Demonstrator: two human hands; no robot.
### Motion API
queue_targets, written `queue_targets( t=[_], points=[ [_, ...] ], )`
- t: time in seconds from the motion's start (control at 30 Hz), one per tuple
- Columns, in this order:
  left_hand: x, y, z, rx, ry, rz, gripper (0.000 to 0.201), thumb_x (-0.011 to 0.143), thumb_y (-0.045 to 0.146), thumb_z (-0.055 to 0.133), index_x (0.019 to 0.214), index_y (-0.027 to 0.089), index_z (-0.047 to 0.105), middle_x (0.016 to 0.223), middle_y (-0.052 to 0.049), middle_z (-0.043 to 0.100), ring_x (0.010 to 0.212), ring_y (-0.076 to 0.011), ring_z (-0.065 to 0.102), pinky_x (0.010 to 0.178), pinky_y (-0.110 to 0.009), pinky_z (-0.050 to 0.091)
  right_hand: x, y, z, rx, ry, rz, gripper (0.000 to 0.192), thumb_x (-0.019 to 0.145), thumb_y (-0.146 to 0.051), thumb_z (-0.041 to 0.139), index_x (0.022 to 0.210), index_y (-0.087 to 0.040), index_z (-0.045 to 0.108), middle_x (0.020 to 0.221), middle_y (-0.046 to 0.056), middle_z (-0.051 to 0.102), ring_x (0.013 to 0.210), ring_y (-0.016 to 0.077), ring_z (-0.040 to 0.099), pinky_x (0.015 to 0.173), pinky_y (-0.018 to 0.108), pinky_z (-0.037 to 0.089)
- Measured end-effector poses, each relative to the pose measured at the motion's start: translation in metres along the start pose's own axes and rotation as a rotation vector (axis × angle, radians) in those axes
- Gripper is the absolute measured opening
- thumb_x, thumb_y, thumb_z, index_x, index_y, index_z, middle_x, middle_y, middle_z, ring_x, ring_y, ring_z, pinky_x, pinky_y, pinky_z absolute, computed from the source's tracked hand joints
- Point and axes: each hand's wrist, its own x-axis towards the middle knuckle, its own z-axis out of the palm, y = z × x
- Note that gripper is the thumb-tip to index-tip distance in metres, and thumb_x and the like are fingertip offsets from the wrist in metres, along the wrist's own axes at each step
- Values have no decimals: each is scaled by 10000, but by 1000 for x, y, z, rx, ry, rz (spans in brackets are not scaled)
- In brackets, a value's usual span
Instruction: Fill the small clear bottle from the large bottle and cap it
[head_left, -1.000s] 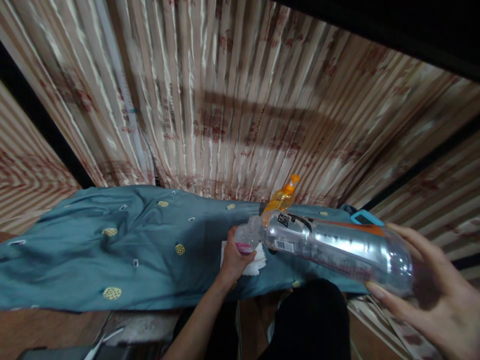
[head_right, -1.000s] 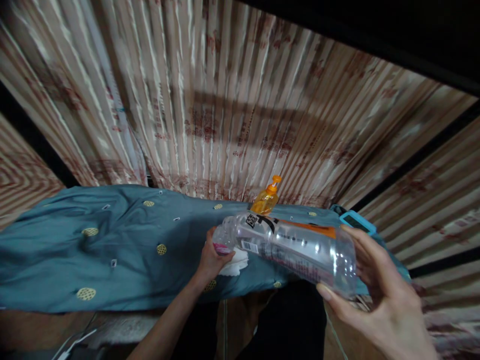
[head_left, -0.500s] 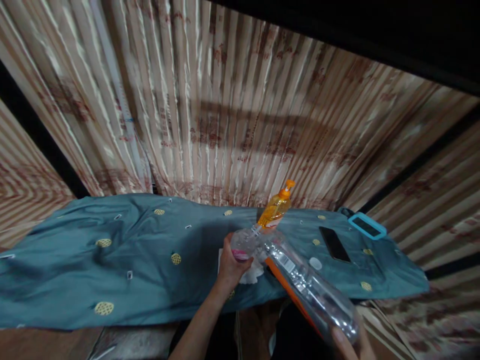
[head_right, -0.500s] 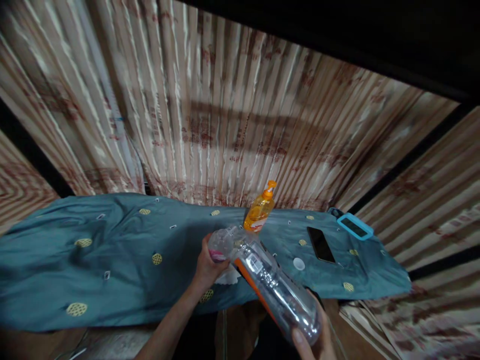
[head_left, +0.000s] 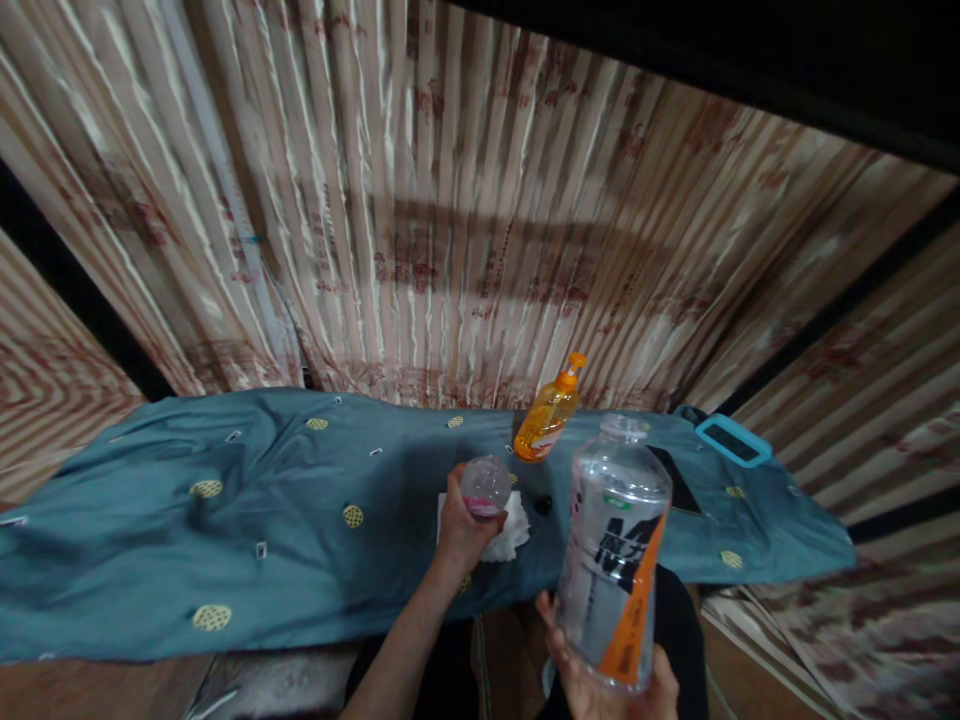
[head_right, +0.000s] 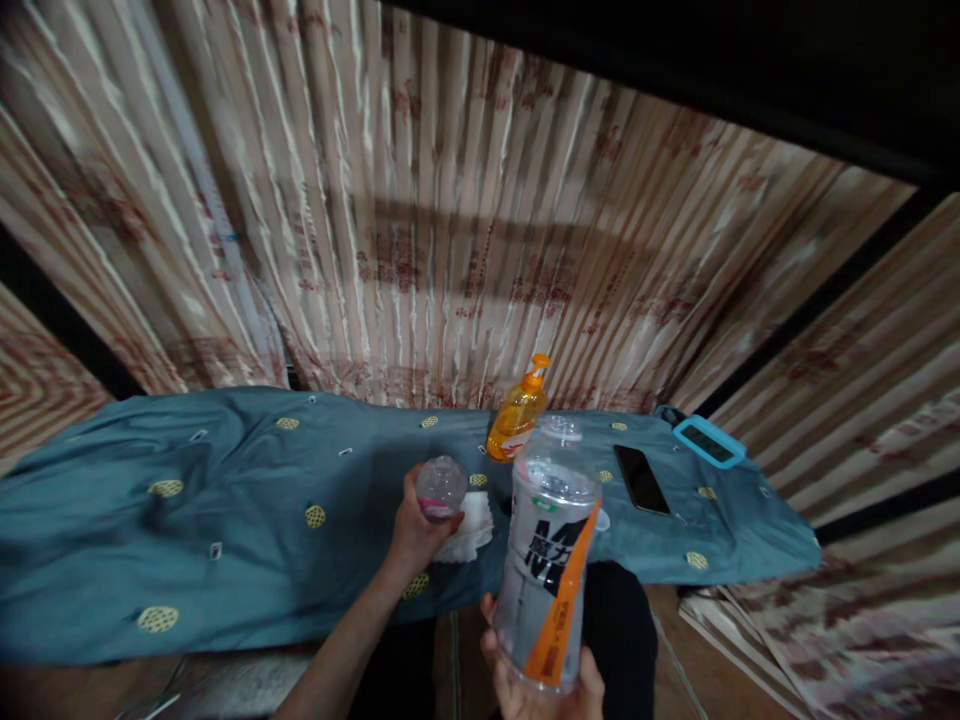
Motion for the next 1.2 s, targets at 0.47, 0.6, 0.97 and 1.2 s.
queue_targets(
  t=[0.47,0.6,0.97,1.2],
  points=[
    [-2,-5,0,15,-14,-2,826,537,160,852,1268,222,472,1237,-78,676,1161,-273,683,1036,-404,525,28,-37,10,-57,177,-349,675,615,-661,829,1162,-274,746,1235,135,751,1141,344,717,1237,590,252],
    [-2,-6,1,-11,-26,6,808,547,161,845,1261,219,471,1232,-79,673,1162,-274,680,1039,-415,525,51,-50,1,-135,195,-488,759,605,-455,877,1295,-227,655,1254,109,736,1168,332,697,1205,613,331],
    [-3,1,-2,-31,-56,9,791,566,155,835,1265,218,470,1242,-76,664,1164,-262,680,1044,-397,525,154,-96,-25,-337,200,-616,312,932,-357,698,1185,-180,650,1225,72,664,1052,208,666,893,430,582],
    [-4,-3,-2,-33,-62,18,783,572,168,835,1265,214,474,1260,-82,661,1184,-265,665,1058,-415,515,144,-80,-16,-384,148,-684,278,927,-361,704,1128,-174,664,1175,62,679,1038,203,669,900,431,577]
  ],
)
